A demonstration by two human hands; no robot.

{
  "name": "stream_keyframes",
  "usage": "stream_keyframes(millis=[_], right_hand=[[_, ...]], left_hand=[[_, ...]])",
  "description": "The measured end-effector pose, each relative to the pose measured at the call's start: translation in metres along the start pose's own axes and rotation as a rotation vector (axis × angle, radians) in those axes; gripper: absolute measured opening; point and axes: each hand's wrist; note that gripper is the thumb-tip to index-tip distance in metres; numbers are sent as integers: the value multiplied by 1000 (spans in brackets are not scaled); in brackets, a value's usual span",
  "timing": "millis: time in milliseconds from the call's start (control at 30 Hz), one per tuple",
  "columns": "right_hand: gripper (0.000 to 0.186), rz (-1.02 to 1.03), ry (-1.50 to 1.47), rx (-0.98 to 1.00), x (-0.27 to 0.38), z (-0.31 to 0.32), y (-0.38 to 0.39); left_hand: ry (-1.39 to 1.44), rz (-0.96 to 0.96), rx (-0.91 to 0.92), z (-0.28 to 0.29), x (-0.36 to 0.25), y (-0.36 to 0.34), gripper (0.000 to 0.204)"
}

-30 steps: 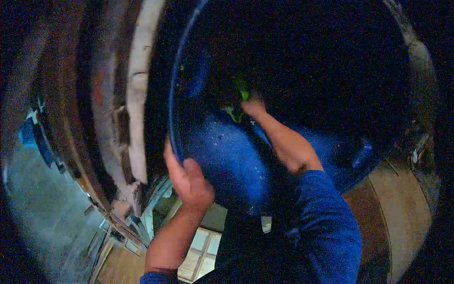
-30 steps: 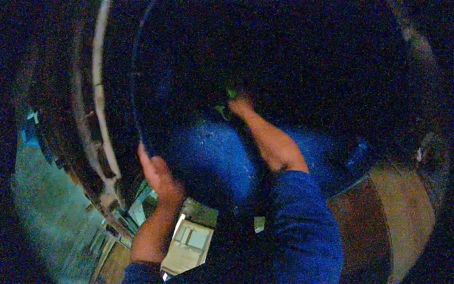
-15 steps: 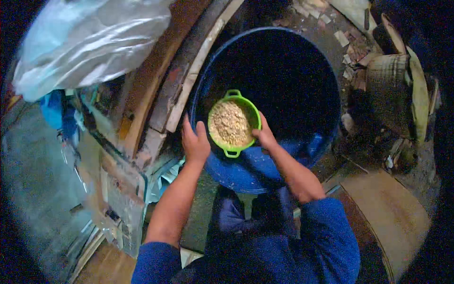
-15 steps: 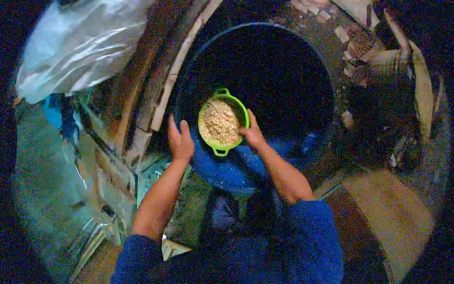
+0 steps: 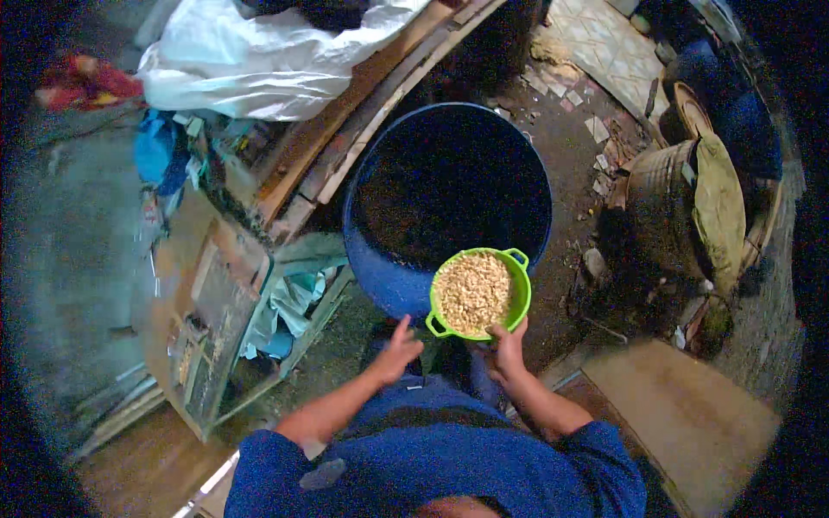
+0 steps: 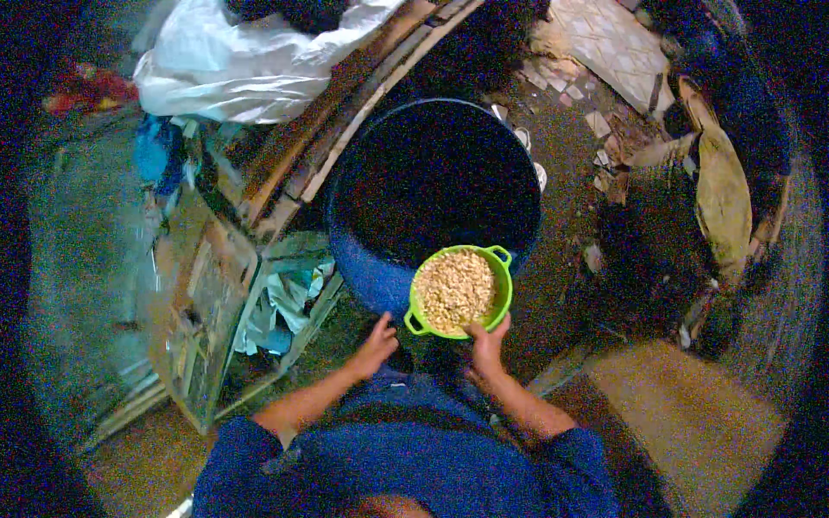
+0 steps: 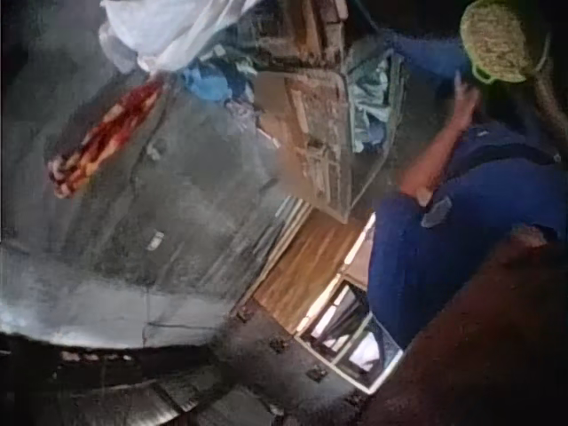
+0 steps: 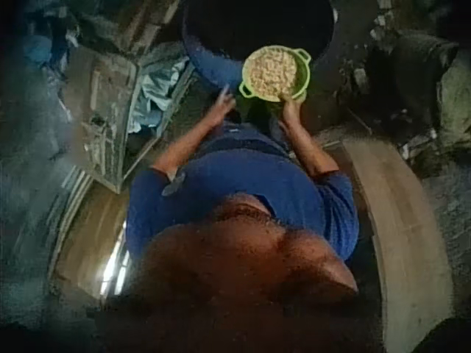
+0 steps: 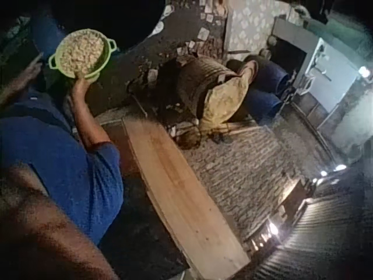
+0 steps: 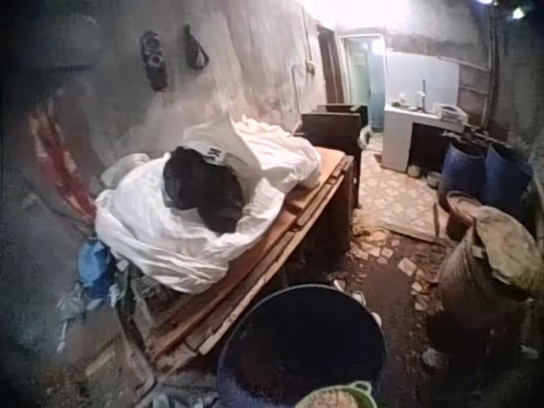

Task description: The person places a wooden mold onto a workbench, spreads peanuts from a bowl into the mold by hand, and levels them using a wooden stick.

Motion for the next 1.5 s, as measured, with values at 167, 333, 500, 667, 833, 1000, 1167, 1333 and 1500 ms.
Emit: stream_keyframes(millis=[167, 333, 500, 667, 833, 1000, 1167, 1333, 1500], right_hand=[[78, 157, 68, 318, 40, -10, 37], [77, 77, 150, 555, 91, 6, 40], [96, 117, 161, 875, 152, 16, 14], [116, 286, 157, 1123, 210, -4, -39], [138, 368, 363, 1410, 229, -42, -80], [149, 428, 612, 1575, 239, -75, -98], [148, 444, 676, 1758, 252, -108, -104], [139, 662, 524, 1886, 237, -138, -117], [135, 493, 396, 1841, 215, -170, -102]], left_hand=[[296, -98, -142, -85, 37, 16, 62], [915, -299, -415, -149, -51, 22, 50], [913, -483, -731, -157, -81, 25, 54], [1034, -457, -683, -153, -73, 34, 33], [1100, -410, -791, -163, -76, 29, 34], [363, -575, -1028, -180, -72, 43, 44], [1560, -524, -667, -185, -101, 32, 43], [1205, -542, -897, -193, -35, -2, 48], [1301, -652, -832, -174, -137, 50, 61]])
Point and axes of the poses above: each hand's wrist, its own y-axis away from the middle knuckle, its own z-axis out of the back of the hand, x = y × z, and after that the axes turned 1 degree about z, right-handed
